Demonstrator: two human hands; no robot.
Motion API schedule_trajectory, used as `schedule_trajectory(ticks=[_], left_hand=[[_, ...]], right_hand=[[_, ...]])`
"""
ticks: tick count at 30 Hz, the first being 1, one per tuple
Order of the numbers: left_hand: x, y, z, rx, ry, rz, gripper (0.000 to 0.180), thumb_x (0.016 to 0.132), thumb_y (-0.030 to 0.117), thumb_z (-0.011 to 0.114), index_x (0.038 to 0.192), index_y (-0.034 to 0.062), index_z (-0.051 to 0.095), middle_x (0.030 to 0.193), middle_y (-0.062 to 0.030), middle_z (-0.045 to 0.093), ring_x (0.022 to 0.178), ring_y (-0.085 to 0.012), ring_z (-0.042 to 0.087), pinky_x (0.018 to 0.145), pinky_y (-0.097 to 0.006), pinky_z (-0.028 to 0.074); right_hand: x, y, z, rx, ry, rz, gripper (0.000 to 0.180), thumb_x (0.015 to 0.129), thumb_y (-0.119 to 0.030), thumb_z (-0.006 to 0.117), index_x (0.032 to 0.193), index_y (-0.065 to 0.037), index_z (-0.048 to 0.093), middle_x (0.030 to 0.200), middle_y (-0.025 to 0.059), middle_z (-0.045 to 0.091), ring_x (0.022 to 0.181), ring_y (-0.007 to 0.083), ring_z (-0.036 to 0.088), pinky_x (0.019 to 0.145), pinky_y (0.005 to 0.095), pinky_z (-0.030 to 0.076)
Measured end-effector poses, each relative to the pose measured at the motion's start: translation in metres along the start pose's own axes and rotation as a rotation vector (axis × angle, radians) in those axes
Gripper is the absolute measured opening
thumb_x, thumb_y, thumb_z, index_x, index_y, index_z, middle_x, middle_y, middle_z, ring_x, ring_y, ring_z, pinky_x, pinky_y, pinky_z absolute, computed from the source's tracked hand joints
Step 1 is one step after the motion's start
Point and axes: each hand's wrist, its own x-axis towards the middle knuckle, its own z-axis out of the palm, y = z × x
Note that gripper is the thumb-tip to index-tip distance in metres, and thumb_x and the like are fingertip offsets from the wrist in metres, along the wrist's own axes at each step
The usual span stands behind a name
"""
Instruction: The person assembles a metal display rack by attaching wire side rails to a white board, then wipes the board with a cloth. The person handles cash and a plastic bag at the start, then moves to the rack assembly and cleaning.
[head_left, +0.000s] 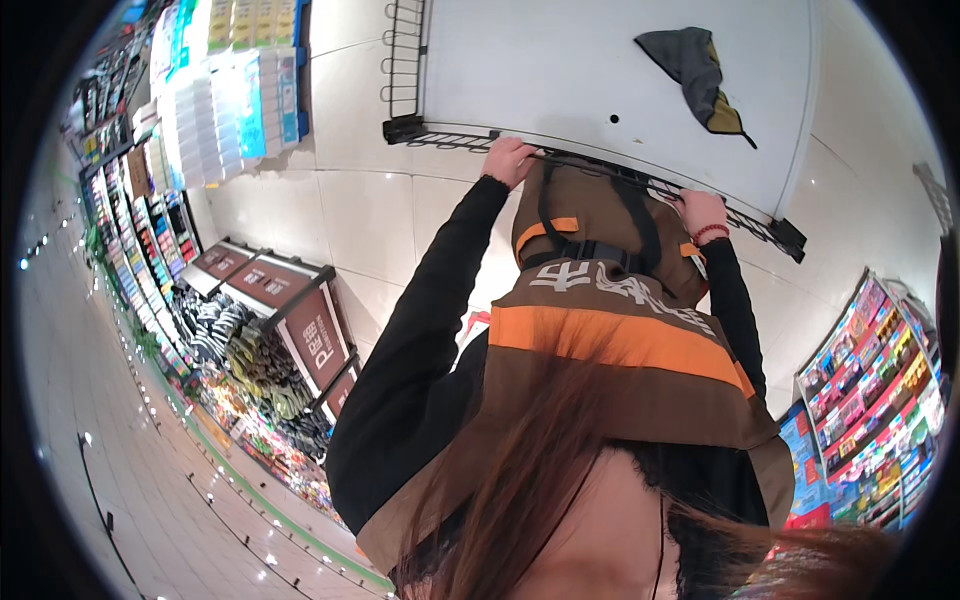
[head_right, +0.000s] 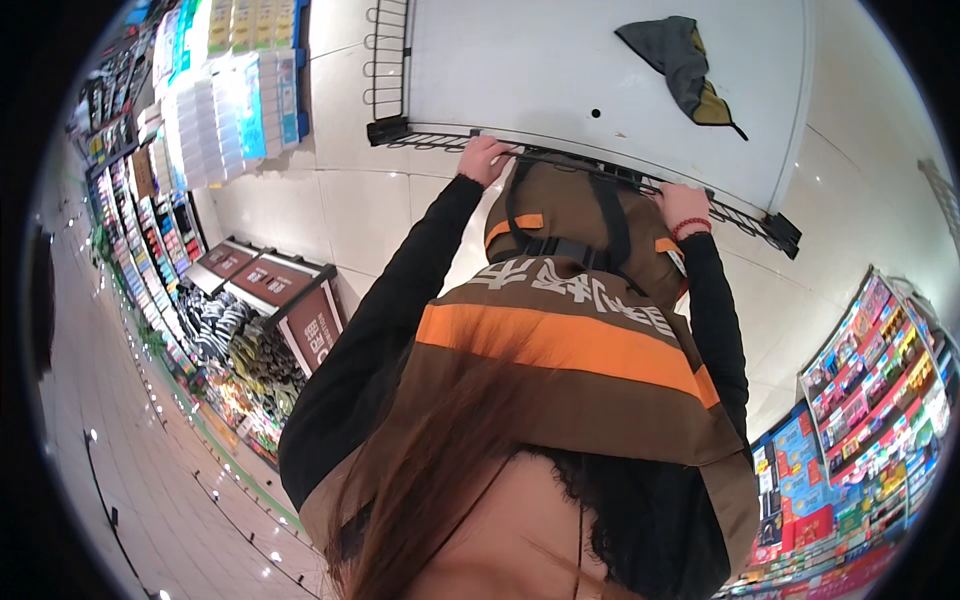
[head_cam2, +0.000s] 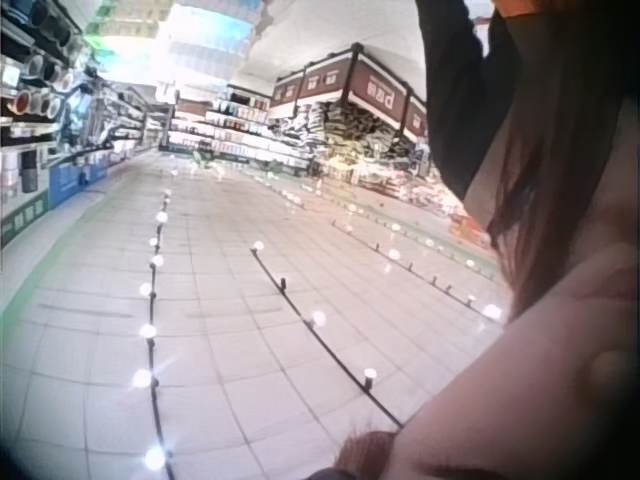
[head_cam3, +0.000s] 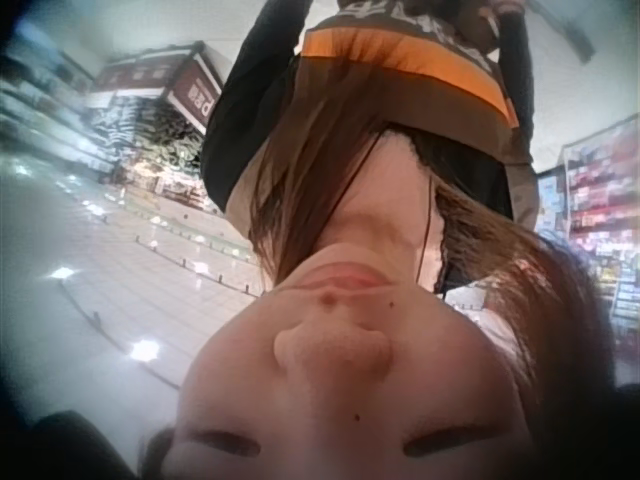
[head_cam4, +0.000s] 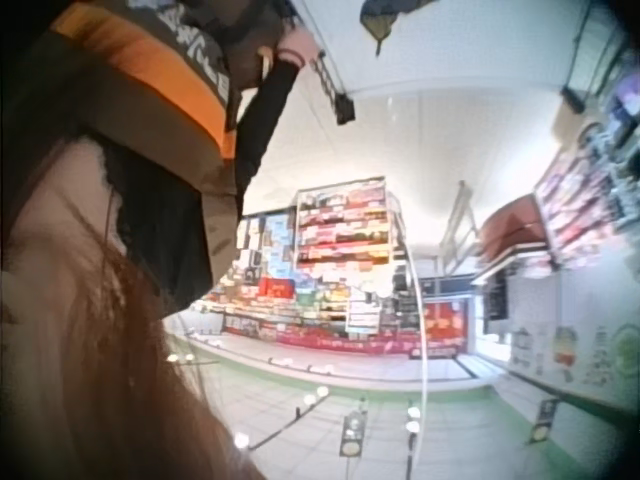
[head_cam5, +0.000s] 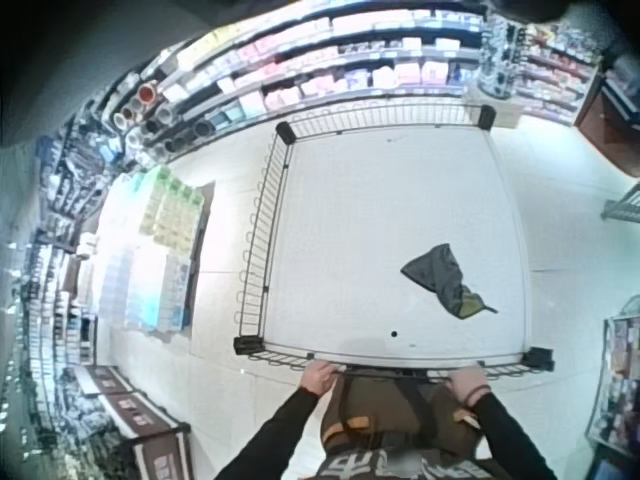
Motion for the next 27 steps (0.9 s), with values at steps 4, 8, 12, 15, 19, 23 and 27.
schedule_trajectory(ticks=[4, 8, 12, 15, 19, 23, 27], left_hand=[[-0.002, -0.018, 0.017, 0.022, -0.124, -0.086, 0.012, 0.076, 0.013, 0.072, 0.087, 0.0117, 0.07, 0.076, -0.0057, 0.061, 0.08, -0.0292, 0.061, 0.072, -0.041, 0.045], [-0.002, -0.029, 0.031, 0.041, -0.148, -0.054, 0.008, 0.079, 0.016, 0.07, 0.086, 0.011, 0.069, 0.08, -0.0056, 0.065, 0.083, -0.028, 0.063, 0.074, -0.042, 0.043], [0.0, -0.033, 0.042, 0.12, -0.303, -0.131, 0.012, 0.083, 0.022, 0.068, 0.09, 0.0129, 0.069, 0.082, -0.0048, 0.068, 0.086, -0.0269, 0.065, 0.076, -0.044, 0.043], [-0.001, -0.034, 0.043, 0.071, -0.229, -0.073, 0.009, 0.084, 0.021, 0.068, 0.088, 0.0126, 0.069, 0.082, -0.0055, 0.068, 0.086, -0.0273, 0.065, 0.075, -0.044, 0.044], [-0.002, -0.034, 0.043, 0.069, -0.271, -0.181, 0.01, 0.083, 0.019, 0.068, 0.09, 0.0121, 0.07, 0.084, -0.0067, 0.069, 0.087, -0.0291, 0.065, 0.075, -0.045, 0.046], [-0.001, -0.037, 0.047, 0.059, -0.304, -0.175, 0.016, 0.086, 0.025, 0.065, 0.092, 0.0122, 0.072, 0.088, -0.011, 0.07, 0.088, -0.0342, 0.065, 0.076, -0.047, 0.049], [0.002, -0.045, 0.046, 0.048, -0.401, -0.074, 0.016, 0.09, 0.019, 0.058, 0.093, 0.0141, 0.073, 0.092, -0.0133, 0.067, 0.095, -0.0346, 0.06, 0.085, -0.047, 0.044]], right_hand=[[0.008, 0.003, 0.021, 0.003, 0.046, -0.034, 0.031, 0.091, -0.041, 0.059, 0.086, -0.012, 0.069, 0.078, 0.0127, 0.069, 0.078, 0.0327, 0.068, 0.069, 0.0455, 0.051], [0.022, 0.008, 0.038, 0.075, 0.048, -0.011, 0.035, 0.091, -0.045, 0.06, 0.086, -0.011, 0.068, 0.075, 0.0138, 0.068, 0.076, 0.0355, 0.066, 0.068, 0.0469, 0.051], [0.038, 0.011, 0.048, 0.09, 0.048, 0.044, 0.038, 0.087, -0.047, 0.063, 0.078, -0.011, 0.07, 0.078, 0.0122, 0.069, 0.08, 0.0341, 0.067, 0.071, 0.0453, 0.053], [0.039, 0.011, 0.05, 0.099, 0.003, 0.039, 0.037, 0.087, -0.046, 0.064, 0.082, -0.01, 0.072, 0.081, 0.0139, 0.07, 0.081, 0.0337, 0.068, 0.071, 0.0453, 0.053], [0.034, 0.005, 0.045, 0.128, 0.029, 0.111, 0.037, 0.085, -0.045, 0.067, 0.087, -0.009, 0.075, 0.083, 0.0153, 0.071, 0.082, 0.0341, 0.069, 0.073, 0.0455, 0.054], [0.038, -0.001, 0.037, 0.137, -0.059, 0.289, 0.038, 0.081, -0.047, 0.071, 0.093, -0.011, 0.076, 0.09, 0.0137, 0.074, 0.087, 0.0316, 0.072, 0.076, 0.0417, 0.055], [0.031, -0.009, 0.033, 0.228, 0.035, 0.404, 0.049, 0.075, -0.041, 0.078, 0.116, -0.015, 0.068, 0.111, 0.0116, 0.068, 0.115, 0.0314, 0.06, 0.094, 0.0436, 0.048]])
